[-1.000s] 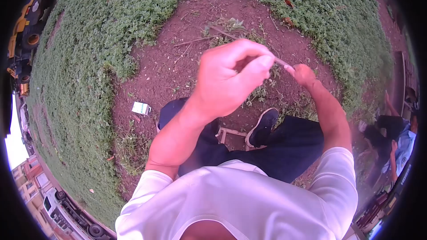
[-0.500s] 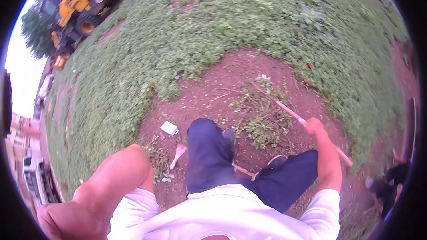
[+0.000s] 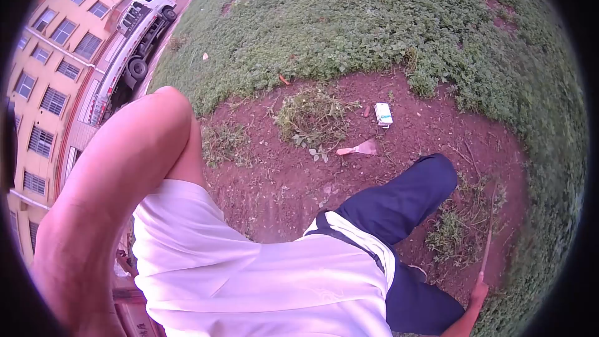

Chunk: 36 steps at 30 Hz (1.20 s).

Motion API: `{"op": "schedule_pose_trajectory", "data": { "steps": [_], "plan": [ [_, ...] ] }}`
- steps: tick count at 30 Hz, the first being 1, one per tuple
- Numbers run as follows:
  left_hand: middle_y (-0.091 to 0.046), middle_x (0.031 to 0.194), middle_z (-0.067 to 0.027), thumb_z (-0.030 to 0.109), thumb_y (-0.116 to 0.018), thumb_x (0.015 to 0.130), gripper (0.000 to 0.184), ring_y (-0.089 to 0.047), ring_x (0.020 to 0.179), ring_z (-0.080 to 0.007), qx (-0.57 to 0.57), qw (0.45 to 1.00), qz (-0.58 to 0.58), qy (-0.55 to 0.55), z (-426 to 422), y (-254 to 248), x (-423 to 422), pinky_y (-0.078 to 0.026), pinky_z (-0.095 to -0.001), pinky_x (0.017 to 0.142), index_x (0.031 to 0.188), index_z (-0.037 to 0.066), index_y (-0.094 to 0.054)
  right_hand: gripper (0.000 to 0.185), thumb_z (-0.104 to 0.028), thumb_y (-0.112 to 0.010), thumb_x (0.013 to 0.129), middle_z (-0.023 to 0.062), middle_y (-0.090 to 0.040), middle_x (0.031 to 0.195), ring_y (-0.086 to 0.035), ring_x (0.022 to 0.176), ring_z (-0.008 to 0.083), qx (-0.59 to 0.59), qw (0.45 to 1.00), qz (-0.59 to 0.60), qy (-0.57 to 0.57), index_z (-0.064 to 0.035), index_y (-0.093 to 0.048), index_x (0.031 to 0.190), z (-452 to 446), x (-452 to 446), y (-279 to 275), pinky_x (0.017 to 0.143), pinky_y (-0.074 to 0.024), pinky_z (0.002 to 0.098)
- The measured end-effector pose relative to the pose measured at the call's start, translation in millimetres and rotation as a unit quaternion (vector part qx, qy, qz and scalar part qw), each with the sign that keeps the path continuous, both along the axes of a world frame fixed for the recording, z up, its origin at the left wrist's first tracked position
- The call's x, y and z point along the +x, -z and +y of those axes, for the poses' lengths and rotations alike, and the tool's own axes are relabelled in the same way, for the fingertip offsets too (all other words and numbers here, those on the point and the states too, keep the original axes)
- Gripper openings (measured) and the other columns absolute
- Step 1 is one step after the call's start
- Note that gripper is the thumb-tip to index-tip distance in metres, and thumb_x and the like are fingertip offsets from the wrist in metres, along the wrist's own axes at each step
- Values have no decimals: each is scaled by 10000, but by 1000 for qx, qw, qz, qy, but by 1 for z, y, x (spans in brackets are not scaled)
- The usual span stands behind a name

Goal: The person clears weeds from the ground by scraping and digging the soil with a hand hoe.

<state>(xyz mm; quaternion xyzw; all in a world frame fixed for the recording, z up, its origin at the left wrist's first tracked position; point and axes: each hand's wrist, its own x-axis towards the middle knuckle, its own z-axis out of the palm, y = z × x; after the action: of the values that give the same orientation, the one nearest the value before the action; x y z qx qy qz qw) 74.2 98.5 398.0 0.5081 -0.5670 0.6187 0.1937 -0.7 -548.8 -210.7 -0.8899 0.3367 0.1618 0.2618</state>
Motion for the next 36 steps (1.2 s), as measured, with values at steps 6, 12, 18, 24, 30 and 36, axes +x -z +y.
{"op": "schedule_pose_trajectory", "data": {
  "steps": [6, 12, 18, 24, 30, 36],
  "plan": [
    [-611, 809, 29, 262, -508, 1056, 244, -571, 637, -73, 17, 999, -26, -25, -5, -7, -6, -468, -193, 554, 1099, 102, -686, 769, -603, -526, 997, 161, -535, 592, -510, 588, 267, -15, 1000, -12, -3, 110, -618, 725, 17, 2, -10, 579, -403, 490],
    [-614, 810, 44, 275, -510, 1059, 241, -567, 628, -55, 20, 999, -41, -25, -21, -16, 0, -470, -174, 540, 1103, 112, -682, 777, -589, -491, 1015, 268, -525, 602, -537, 579, 326, -66, 996, -23, -60, 120, -608, 722, -9, -19, 4, 610, -398, 541],
    [-617, 811, 59, 287, -511, 1063, 238, -563, 618, -36, 34, 998, -52, -11, -37, -22, -2, -473, -154, 525, 1106, 122, -677, 774, -609, -490, 1002, 347, -613, 763, -660, 795, 452, -58, 997, 0, -49, 124, -671, 832, 4, -7, 0, 754, -460, 546],
    [-619, 812, 74, 300, -513, 1066, 235, -559, 609, -18, 32, 999, 6, -27, -33, -14, 25, -476, -135, 510, 1110, 132, -673, 832, -674, -441, 985, 352, -613, 778, -648, 824, 506, -112, 991, -3, -70, 91, -680, 762, 0, -10, -5, 784, -466, 555],
    [-533, 757, -31, -51, -441, 952, 159, -415, 590, -63, -15, 747, 660, 74, -117, 203, 145, -336, -224, 505, 968, 11, -586, 856, -765, -454, 919, 295, -708, 988, -675, 1019, 446, -18, 995, 88, 51, 40, -743, 926, 32, 9, -75, 918, -493, 506],
    [-658, 780, -86, 36, -562, 961, 156, -623, 676, -160, 105, 737, 662, -85, -156, 408, 151, -496, -314, 646, 1072, 2, -666, 792, -712, -497, 941, 294, -709, 1004, -680, 1030, 425, 59, 991, 89, 78, 43, -739, 942, 25, 59, -60, 911, -496, 496]
  ]
}}
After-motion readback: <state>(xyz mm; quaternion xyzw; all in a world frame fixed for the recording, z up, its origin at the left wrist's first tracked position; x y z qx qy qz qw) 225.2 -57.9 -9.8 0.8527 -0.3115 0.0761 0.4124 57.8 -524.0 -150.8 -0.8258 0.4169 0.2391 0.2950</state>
